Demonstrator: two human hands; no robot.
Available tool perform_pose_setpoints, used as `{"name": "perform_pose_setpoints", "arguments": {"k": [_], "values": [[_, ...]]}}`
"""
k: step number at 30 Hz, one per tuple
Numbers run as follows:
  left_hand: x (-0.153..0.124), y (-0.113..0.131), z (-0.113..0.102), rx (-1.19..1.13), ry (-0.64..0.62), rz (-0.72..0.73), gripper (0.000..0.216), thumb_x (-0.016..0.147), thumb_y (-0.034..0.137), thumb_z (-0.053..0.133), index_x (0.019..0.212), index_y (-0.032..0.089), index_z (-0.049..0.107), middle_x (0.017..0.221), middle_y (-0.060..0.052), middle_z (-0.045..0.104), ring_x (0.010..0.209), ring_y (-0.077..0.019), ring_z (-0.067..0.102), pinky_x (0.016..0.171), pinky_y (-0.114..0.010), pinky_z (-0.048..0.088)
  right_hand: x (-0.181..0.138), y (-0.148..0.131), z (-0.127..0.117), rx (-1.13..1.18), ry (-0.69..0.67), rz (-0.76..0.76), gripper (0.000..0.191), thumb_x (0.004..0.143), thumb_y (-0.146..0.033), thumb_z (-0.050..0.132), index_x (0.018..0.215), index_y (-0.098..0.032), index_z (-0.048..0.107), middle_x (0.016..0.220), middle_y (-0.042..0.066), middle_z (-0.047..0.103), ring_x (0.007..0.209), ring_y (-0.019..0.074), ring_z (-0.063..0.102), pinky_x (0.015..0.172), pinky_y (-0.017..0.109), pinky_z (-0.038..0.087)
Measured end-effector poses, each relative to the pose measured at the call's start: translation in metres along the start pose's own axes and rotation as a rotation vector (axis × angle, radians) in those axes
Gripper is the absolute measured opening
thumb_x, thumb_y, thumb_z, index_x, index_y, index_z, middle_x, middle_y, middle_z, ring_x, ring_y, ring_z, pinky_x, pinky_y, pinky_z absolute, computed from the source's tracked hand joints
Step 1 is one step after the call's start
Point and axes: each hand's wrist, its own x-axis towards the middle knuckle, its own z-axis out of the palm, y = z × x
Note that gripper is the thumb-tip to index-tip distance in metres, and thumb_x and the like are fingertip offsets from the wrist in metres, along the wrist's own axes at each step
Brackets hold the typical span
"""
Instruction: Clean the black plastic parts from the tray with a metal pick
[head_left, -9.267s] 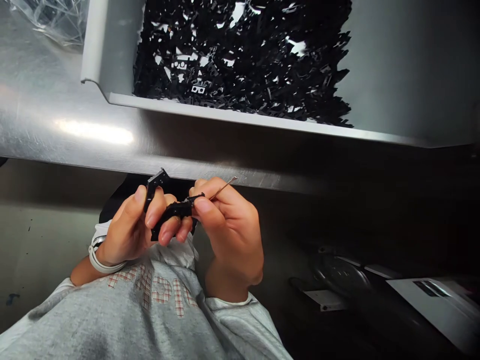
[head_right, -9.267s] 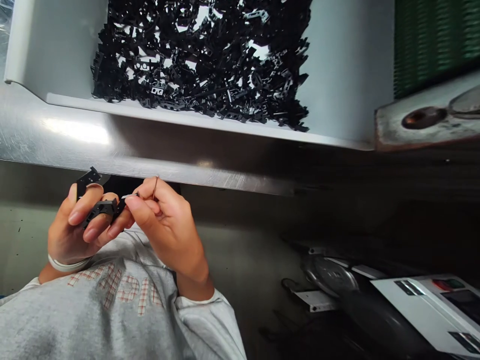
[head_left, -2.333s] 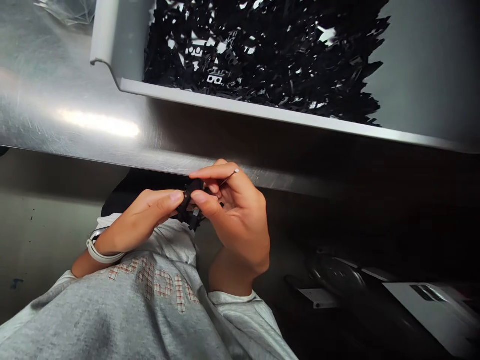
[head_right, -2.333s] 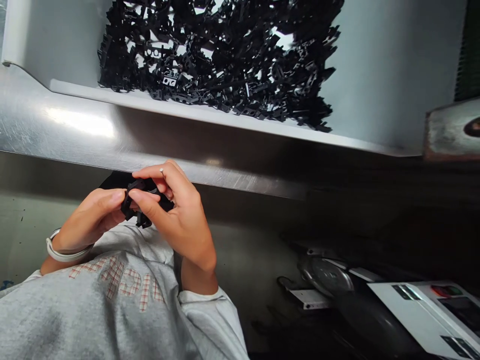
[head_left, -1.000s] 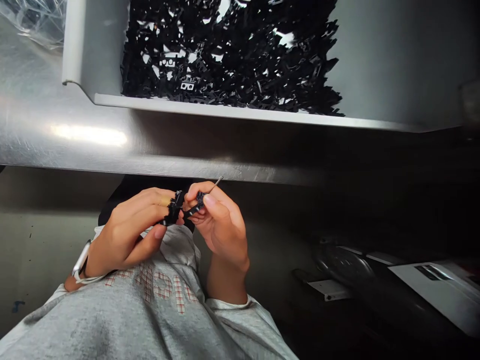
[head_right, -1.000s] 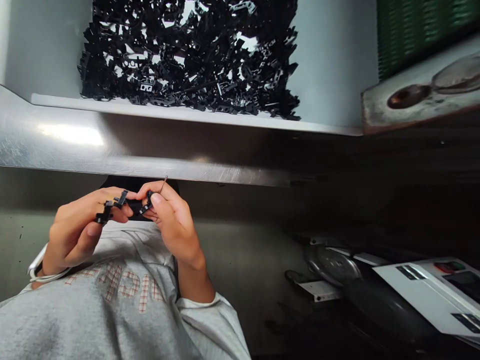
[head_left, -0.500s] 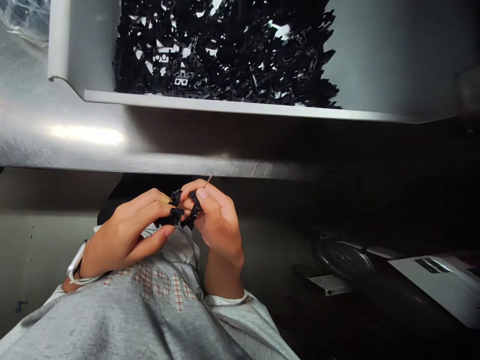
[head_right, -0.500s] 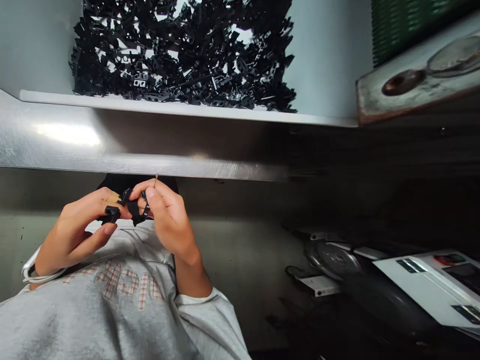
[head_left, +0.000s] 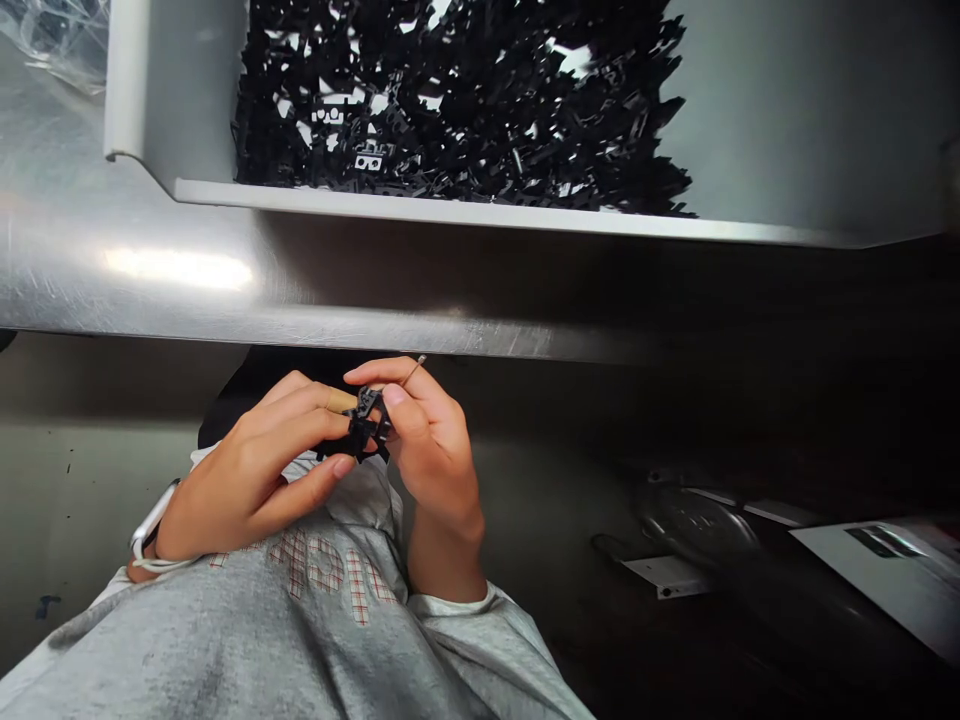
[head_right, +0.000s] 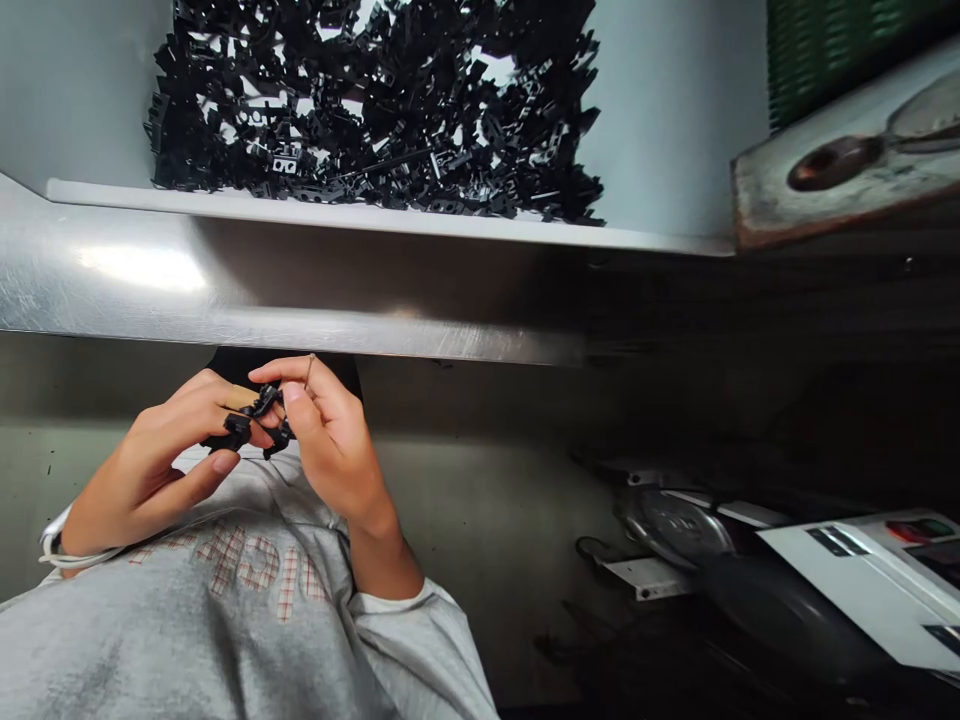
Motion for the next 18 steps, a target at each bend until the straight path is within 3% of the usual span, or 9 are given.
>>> {"name": "perform_pose_setpoints", "arguments": {"k": [5,8,14,18], "values": [[-0.0048,0.0042,-0.0008,0.066,-0.014,-0.061,0.018,0.097,0.013,0.057,0.111,0.02,0.064,0.121,-0.009,0.07,0.106,-0.0198,0.057,0.092,-0.034,0.046,-0.0031,0.0006,-0.0036,-0.078,0.005,0.01,0.026,0.099,-0.044,0.056,0.105,-0.024,0.07,0.092,0.0,0.067,0.075,0.0126,0.058,0.066,0.027,0.048],[-0.0054,0.0046,-0.0016,0.065,-0.011,-0.07,0.015,0.097,0.013,0.056,0.11,0.02,0.062,0.121,-0.009,0.069,0.105,-0.0188,0.056,0.092,-0.033,0.045,-0.0035,0.0011,-0.0047,-0.066,-0.038,-0.003,0.024,0.097,-0.042,0.059,0.108,-0.023,0.069,0.081,-0.002,0.063,0.066,0.0106,0.054,0.061,0.025,0.044],[-0.0029,0.005,-0.0029,-0.036,-0.038,-0.097,0.008,0.1,0.017,0.052,0.103,0.02,0.059,0.119,-0.009,0.069,0.101,-0.0186,0.056,0.086,-0.033,0.045,-0.002,-0.0006,-0.0061,-0.098,-0.083,0.004,0.025,0.09,-0.042,0.068,0.106,-0.023,0.066,0.06,-0.009,0.039,0.051,0.0083,0.04,0.05,0.022,0.034],[-0.0015,0.0042,-0.0047,-0.051,-0.055,-0.078,0.008,0.1,0.017,0.053,0.102,0.02,0.06,0.116,-0.009,0.07,0.1,-0.0185,0.057,0.087,-0.033,0.046,-0.0015,-0.0027,-0.0057,-0.044,-0.064,0.012,0.021,0.092,-0.043,0.066,0.1,-0.023,0.066,0.066,-0.005,0.054,0.055,0.0094,0.052,0.052,0.023,0.043]]}}
